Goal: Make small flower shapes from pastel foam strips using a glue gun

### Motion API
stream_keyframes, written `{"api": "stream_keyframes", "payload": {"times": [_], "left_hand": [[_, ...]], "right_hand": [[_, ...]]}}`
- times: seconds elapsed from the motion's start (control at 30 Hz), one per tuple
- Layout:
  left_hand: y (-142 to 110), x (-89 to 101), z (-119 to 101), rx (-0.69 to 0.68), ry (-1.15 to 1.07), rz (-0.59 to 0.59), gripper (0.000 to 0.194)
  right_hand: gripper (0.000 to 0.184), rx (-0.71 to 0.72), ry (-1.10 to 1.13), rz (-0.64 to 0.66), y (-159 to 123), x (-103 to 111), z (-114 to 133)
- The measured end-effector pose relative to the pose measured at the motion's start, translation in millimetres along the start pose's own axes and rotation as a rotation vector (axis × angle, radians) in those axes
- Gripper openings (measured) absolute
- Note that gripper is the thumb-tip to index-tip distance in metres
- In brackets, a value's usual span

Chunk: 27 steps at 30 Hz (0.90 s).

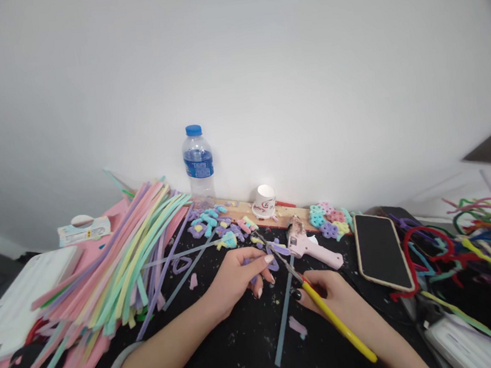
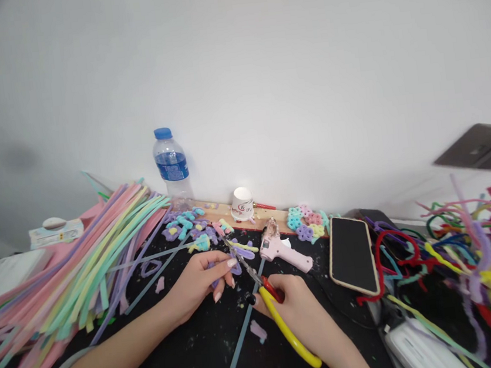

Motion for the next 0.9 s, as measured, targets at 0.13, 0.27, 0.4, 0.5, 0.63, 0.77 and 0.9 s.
{"api": "stream_keyframes", "payload": {"times": [0.13,0.27,0.4,0.5,0.63,0.77,0.9], "left_hand": [[-0.7,0.1,-0.7,0.015,-0.034,0.022,0.026],[-1.2,0.1,-0.5,0.034,-0.081,0.058,0.029],[-1.4,-0.3,-1.2,0.056,-0.135,0.084,0.031],[-1.5,-0.7,-0.8,0.09,-0.172,0.092,0.03],[-1.2,-0.7,0.3,0.128,-0.215,0.096,0.029],[-0.5,0.2,1.7,0.169,-0.24,0.091,0.028],[0.8,1.7,5.6,0.217,-0.253,0.081,0.024]], "right_hand": [[0.038,-0.05,0.05,0.057,-2.6,2.6,8.7],[0.045,-0.153,0.103,0.105,-6.8,4.3,14.7],[0.049,-0.22,0.123,0.067,-10.8,4.9,13.7],[0.051,-0.22,0.13,0.042,-12.9,4.6,13.0],[0.051,-0.237,0.11,0.023,-13.1,6.1,13.8],[0.052,-0.309,0.079,0.105,-10.9,5.8,13.5],[0.05,-0.392,0.036,0.146,-11.5,3.6,10.4]]}}
Point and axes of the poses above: each hand's wrist, its own y-axis towards the middle knuckle, its own x-axis out of the back of the hand, z = x × y, the point moved 3 cm from there along y, towards the middle knuckle, and after that the axes turned 9 degrees about -z, right-handed, at the moved point
